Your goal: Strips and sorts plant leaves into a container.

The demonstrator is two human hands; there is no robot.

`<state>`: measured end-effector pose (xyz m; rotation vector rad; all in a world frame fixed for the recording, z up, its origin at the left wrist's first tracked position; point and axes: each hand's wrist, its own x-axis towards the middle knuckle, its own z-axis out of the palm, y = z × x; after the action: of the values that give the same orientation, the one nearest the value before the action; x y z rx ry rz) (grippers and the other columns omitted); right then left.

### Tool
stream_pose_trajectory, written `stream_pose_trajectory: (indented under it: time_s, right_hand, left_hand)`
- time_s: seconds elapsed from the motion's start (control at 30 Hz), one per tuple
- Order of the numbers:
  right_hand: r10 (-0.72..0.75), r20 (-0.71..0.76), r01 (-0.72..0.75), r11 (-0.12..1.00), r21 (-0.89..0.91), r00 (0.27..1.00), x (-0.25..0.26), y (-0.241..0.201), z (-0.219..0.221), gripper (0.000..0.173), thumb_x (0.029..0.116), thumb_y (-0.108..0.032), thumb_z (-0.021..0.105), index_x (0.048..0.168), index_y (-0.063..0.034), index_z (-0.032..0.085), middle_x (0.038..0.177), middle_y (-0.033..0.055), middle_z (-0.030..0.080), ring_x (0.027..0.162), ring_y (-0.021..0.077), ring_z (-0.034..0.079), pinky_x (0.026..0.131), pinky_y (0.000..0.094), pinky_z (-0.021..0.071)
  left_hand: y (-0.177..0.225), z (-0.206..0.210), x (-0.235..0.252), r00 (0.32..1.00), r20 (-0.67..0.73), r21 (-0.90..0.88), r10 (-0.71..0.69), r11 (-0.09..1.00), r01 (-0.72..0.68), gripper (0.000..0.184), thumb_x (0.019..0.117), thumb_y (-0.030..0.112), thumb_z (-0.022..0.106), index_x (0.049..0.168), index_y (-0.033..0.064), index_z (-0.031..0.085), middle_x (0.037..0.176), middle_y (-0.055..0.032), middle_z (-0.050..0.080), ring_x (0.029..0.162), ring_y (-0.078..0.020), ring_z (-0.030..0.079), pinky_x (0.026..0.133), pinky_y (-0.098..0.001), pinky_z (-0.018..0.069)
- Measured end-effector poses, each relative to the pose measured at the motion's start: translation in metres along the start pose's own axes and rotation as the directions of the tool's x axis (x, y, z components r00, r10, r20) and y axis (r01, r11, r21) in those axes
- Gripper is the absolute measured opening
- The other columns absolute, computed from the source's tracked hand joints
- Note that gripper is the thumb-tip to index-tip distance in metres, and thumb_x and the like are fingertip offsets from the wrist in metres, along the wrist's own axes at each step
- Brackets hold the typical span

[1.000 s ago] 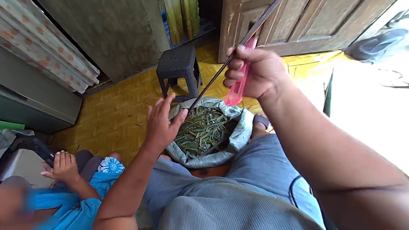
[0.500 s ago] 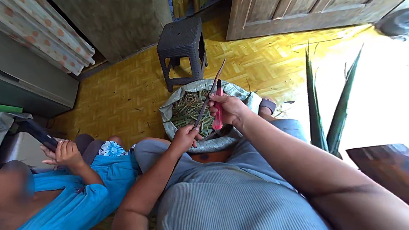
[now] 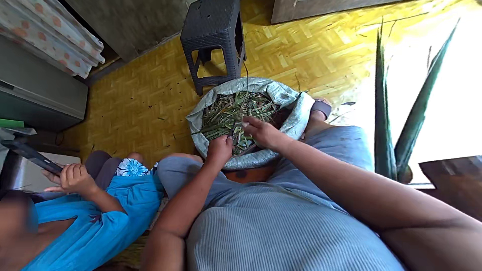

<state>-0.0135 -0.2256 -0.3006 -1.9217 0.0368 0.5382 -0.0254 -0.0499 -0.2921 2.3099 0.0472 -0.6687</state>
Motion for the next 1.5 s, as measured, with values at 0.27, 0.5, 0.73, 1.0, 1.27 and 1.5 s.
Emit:
stream_pose_trajectory:
  time_s: [0.27,0.5,0.73,1.0,1.27,1.5]
  right_hand:
    - [-0.036,0.045,0.043,0.984,-0.173,0.998,-0.012,0.011,0.022,0.044,0.1133,-0.026,0.04,0.15,-0.0028,0.049,0.13,0.0228,0.066,0.118,0.0388,0.064,0.105,0.0582,0.0452]
    - [-0.021,0.047,0.027,0.991,-0.134,0.999,-0.011,0.014,0.023,0.044,0.1133,-0.026,0.039,0.15,-0.0037,0.049,0.123,0.0219,0.069,0.11,0.037,0.068,0.101,0.0572,0.0482]
    - [0.02,0.067,-0.008,0.984,-0.177,0.998,-0.012,0.01,0.027,0.045,0.1136,-0.03,0.038,0.148,-0.0044,0.052,0.12,0.0231,0.069,0.109,0.0395,0.068,0.1,0.0593,0.0483]
    - [0.076,0.033,-0.063,0.958,-0.281,0.997,-0.004,0.011,0.028,0.047,0.1137,-0.033,0.035,0.148,-0.0067,0.052,0.124,0.0243,0.068,0.116,0.0439,0.065,0.101,0.0647,0.0462]
    - [0.112,0.045,-0.089,0.927,-0.364,0.993,0.005,0.014,0.032,0.046,0.1138,-0.032,0.034,0.149,-0.0076,0.052,0.136,0.0251,0.062,0.127,0.045,0.059,0.105,0.0658,0.0437]
    - [0.119,0.057,-0.107,0.979,-0.173,0.991,0.012,0.024,0.034,0.044,0.1131,-0.03,0.04,0.148,-0.0066,0.053,0.137,0.0228,0.062,0.128,0.0416,0.059,0.108,0.0633,0.0413]
  left_hand:
    - [0.007,0.007,0.009,1.0,0.002,0.205,0.021,0.979,-0.021,0.041,0.1138,0.024,0.036,0.112,-0.0061,0.065,0.099,-0.0233,0.07,0.091,-0.0358,0.07,0.086,-0.0546,0.0558]
    - [0.003,0.006,0.014,1.0,0.003,0.159,0.026,0.987,-0.026,0.039,0.1133,0.021,0.037,0.112,-0.006,0.065,0.103,-0.0221,0.071,0.09,-0.0335,0.072,0.087,-0.052,0.0578]
    - [0.017,0.007,0.009,0.999,-0.028,0.407,0.033,0.913,-0.019,0.034,0.1113,0.018,0.041,0.114,-0.0055,0.066,0.111,-0.0238,0.07,0.109,-0.0373,0.069,0.095,-0.0551,0.0529]
    - [0.019,0.014,0.016,1.0,-0.021,0.5,0.013,0.866,-0.001,0.034,0.111,0.017,0.04,0.118,-0.0055,0.065,0.115,-0.0241,0.07,0.112,-0.0381,0.068,0.095,-0.0545,0.0535]
    - [0.017,0.023,0.016,0.999,-0.027,0.525,-0.021,0.85,0.032,0.033,0.111,0.017,0.04,0.117,-0.0044,0.065,0.109,-0.0248,0.071,0.109,-0.0396,0.07,0.09,-0.0566,0.0556]
    - [0.016,0.024,0.017,1.0,-0.024,0.546,-0.018,0.837,0.029,0.032,0.1106,0.016,0.041,0.117,-0.0041,0.064,0.109,-0.0245,0.071,0.108,-0.0396,0.07,0.088,-0.0561,0.0561]
